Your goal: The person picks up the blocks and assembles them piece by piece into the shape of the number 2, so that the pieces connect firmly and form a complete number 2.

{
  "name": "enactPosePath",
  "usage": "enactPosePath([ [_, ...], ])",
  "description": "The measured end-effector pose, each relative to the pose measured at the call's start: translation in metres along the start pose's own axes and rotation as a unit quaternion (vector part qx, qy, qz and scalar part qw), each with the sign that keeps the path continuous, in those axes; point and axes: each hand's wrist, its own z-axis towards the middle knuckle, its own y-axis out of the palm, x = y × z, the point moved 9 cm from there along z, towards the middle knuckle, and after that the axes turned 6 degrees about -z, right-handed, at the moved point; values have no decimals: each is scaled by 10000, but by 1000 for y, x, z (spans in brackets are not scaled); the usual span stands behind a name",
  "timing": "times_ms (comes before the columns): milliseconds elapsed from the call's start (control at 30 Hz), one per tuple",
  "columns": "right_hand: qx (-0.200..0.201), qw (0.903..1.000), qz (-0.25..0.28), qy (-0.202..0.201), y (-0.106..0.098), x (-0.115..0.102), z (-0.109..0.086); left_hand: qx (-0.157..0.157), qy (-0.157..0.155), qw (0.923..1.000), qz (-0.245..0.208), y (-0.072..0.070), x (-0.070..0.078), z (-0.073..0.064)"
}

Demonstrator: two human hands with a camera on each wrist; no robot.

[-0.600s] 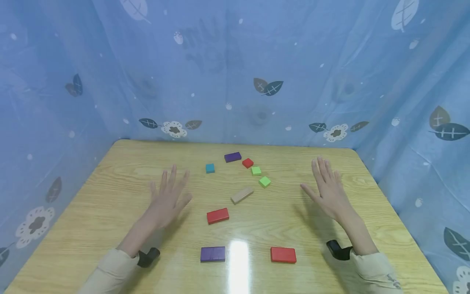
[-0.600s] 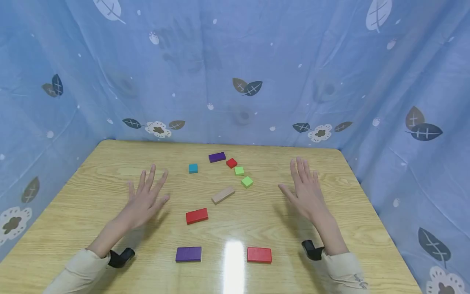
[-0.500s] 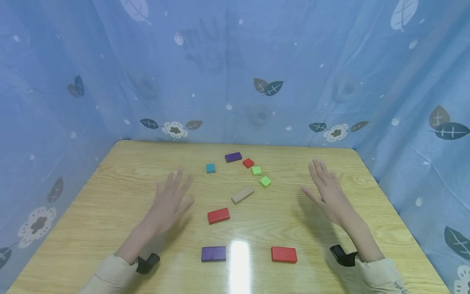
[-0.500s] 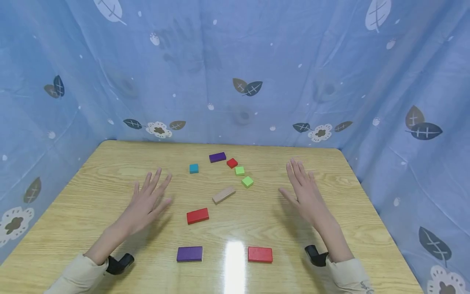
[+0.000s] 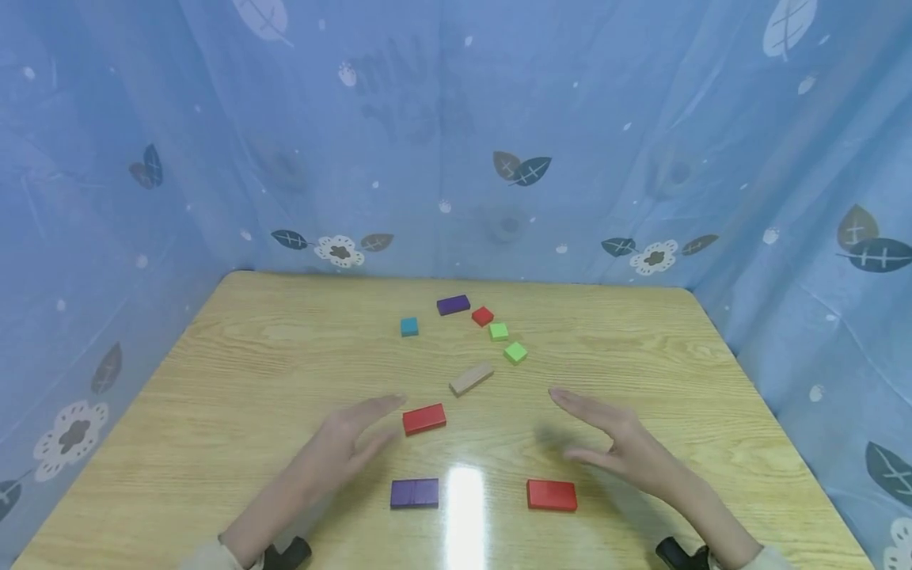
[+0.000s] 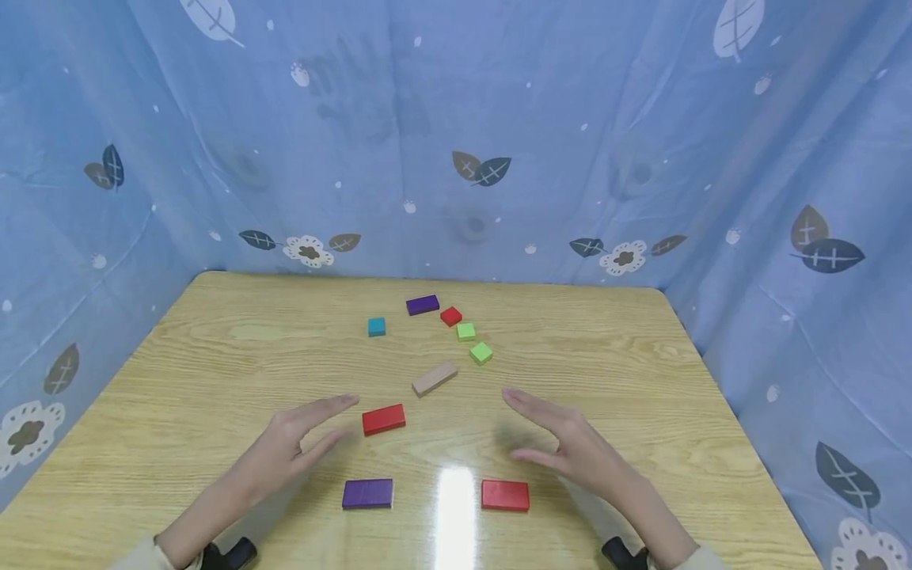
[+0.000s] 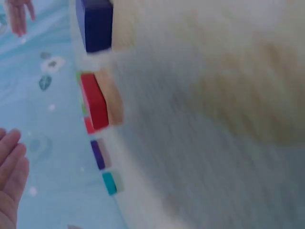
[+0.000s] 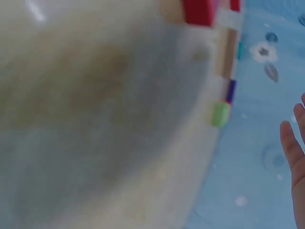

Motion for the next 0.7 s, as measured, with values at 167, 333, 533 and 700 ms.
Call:
enactPosePath([
  [167, -558, 9960, 566, 416, 22, 7, -11, -291, 370, 9978, -461, 17, 12, -4],
  [333, -963, 9891, 858, 710, 38, 14, -20, -692, 372, 9936, -813, 35, 15, -9],
  [533, -1351, 9805, 1115, 891, 52, 20, -27, -1053, 32, 9904, -892, 50, 10, -16],
  [700, -1584, 9798, 858, 870, 57, 21, -34, -1841, -592, 9771, -894, 66, 4, -24],
])
